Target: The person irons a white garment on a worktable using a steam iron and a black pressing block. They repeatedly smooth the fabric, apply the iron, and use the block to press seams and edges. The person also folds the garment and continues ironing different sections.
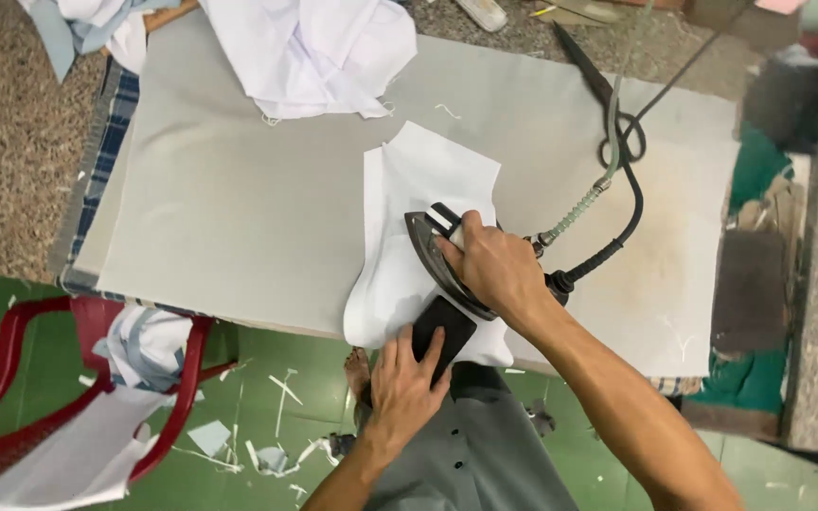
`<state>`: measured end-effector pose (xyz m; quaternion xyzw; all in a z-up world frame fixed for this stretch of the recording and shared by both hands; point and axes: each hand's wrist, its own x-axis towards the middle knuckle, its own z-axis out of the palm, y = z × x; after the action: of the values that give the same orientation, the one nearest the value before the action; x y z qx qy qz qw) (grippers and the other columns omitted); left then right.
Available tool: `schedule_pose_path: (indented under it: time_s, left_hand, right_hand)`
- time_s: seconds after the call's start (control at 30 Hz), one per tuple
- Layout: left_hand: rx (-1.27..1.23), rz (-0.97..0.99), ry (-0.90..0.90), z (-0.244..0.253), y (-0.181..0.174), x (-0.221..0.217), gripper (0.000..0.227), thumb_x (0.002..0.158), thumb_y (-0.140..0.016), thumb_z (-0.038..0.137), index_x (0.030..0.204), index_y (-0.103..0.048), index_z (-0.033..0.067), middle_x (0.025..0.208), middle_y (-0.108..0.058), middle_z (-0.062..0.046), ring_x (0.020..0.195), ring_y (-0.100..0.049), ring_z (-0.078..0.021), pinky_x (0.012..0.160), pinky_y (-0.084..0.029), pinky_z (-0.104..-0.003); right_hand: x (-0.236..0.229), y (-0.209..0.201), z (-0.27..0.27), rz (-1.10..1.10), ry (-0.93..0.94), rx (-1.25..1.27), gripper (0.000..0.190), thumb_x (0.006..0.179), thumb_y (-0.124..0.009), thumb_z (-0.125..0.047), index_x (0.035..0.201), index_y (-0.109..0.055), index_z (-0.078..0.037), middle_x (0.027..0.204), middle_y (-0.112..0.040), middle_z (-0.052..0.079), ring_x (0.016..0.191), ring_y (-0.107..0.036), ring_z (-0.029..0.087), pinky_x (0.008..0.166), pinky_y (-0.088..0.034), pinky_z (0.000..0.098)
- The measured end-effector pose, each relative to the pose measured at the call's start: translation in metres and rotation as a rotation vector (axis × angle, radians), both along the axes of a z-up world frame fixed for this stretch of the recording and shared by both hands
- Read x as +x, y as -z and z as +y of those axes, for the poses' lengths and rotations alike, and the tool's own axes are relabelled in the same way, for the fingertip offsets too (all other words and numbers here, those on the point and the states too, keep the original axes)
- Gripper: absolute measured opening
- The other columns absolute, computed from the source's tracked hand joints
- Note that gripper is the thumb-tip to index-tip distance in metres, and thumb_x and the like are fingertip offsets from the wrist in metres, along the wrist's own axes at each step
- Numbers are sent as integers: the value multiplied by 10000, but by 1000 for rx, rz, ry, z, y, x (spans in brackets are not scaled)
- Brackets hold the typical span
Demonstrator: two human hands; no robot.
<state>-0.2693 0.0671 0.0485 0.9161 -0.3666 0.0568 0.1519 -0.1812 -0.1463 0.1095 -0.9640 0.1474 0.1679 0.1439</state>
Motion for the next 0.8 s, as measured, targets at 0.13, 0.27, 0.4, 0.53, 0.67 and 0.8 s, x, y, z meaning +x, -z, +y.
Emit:
schedule_pose_path:
  time_s: [0.13, 0.27, 0.4, 0.53, 0.67, 0.8]
  left_hand:
    - [61, 87, -167, -36, 8, -15, 596, 866, -730, 371, 1412, -579, 186, 1268, -540, -218, 907, -541, -294, 648, -565, -384]
    - [72, 136, -272, -51, 7, -26, 712, 909, -743, 379, 1523, -442, 182, 1339, -483, -254, 1025, -538, -361, 733, -581, -455]
    - [66, 71, -335, -58, 15, -32, 693, 910, -734, 412, 1510, -460, 196, 1348, -506, -252, 1030, -554, -371, 810, -563, -484]
    - [48, 82, -358, -60, 18, -35, 647, 910, -745, 404, 1473, -514, 184, 1344, -501, -253, 1010, -562, -368, 720, -589, -460]
    - [15, 74, -359, -62, 16, -35, 703, 914, -766, 392, 1516, -465, 192, 1371, -500, -253, 1065, -565, -381, 793, -590, -481]
    - [70, 64, -376, -64, 12, -35, 673, 924, -744, 434, 1501, -483, 204, 1351, -522, -243, 1057, -576, -371, 745, -594, -457]
  right_hand:
    - [33, 3, -23, -53, -214, 10, 545, 1090, -389, -565, 1028, -456, -28, 594, -598, 115, 459, -562, 420, 395, -400, 487]
    - [55, 14, -35, -161, -378, -50, 531, 1095, -461, -569, 991, -479, -49, 557, -584, 106, 414, -557, 409, 346, -386, 463]
    - [74, 13, -44, -148, -444, -52, 539, 1099, -457, -581, 997, -470, -53, 594, -618, 131, 461, -592, 455, 357, -421, 504]
    - [88, 10, -53, -91, -436, -11, 540, 1097, -457, -582, 1044, -468, -45, 649, -657, 167, 533, -624, 497, 402, -456, 548]
    - [93, 15, -62, -89, -447, -20, 546, 1109, -437, -587, 1029, -459, -47, 633, -645, 152, 529, -624, 492, 420, -473, 549]
    - [96, 16, -71, -108, -458, -10, 536, 1118, -444, -571, 1025, -457, -43, 602, -636, 150, 515, -615, 480, 404, -464, 538]
